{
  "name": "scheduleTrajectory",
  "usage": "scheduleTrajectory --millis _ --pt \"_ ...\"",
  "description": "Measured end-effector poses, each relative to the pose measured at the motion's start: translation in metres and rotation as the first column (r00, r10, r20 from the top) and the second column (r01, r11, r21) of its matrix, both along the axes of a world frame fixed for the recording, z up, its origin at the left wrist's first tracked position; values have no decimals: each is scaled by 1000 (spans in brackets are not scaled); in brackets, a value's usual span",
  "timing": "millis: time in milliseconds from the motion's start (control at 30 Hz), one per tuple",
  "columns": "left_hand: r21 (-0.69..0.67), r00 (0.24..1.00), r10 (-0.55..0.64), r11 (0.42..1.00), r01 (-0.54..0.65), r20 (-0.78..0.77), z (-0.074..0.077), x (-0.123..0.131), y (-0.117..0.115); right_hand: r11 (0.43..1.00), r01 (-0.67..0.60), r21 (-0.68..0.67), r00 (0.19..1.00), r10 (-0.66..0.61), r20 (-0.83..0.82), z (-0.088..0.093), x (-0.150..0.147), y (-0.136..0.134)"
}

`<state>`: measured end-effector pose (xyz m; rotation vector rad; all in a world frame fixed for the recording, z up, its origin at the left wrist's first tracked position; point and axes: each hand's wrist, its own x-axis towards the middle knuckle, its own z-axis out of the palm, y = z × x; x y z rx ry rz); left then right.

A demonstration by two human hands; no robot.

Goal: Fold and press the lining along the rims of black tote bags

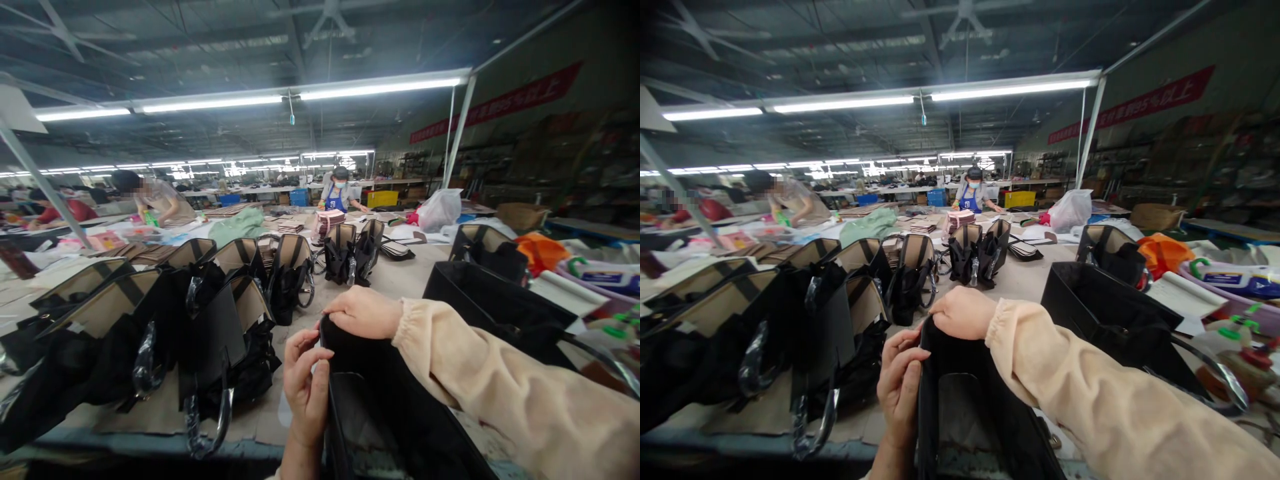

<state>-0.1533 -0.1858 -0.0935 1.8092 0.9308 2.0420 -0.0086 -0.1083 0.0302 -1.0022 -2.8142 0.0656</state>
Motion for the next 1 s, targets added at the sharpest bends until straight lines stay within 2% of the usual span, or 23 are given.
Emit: scheduleTrajectory --millis 333,567,800,933,1000 --pt "3 999 34 999 -34 -12 0 1 0 990 40 133 998 -45 32 -6 -8 -2" --pt "-4 1000 1 1000 -1 -7 4 -1 0 999 25 -35 999 -24 22 -4 -6 0" --pt "1 999 37 999 -37 -8 0 2 1 989 64 133 993 -76 87 -9 -17 -1" --pt "-8 999 42 999 -42 -18 1 1 1 983 90 162 991 -104 83 -12 -20 -2" --pt "-13 1000 30 999 -31 -6 3 0 0 987 102 128 993 -109 52 -12 -18 -2"
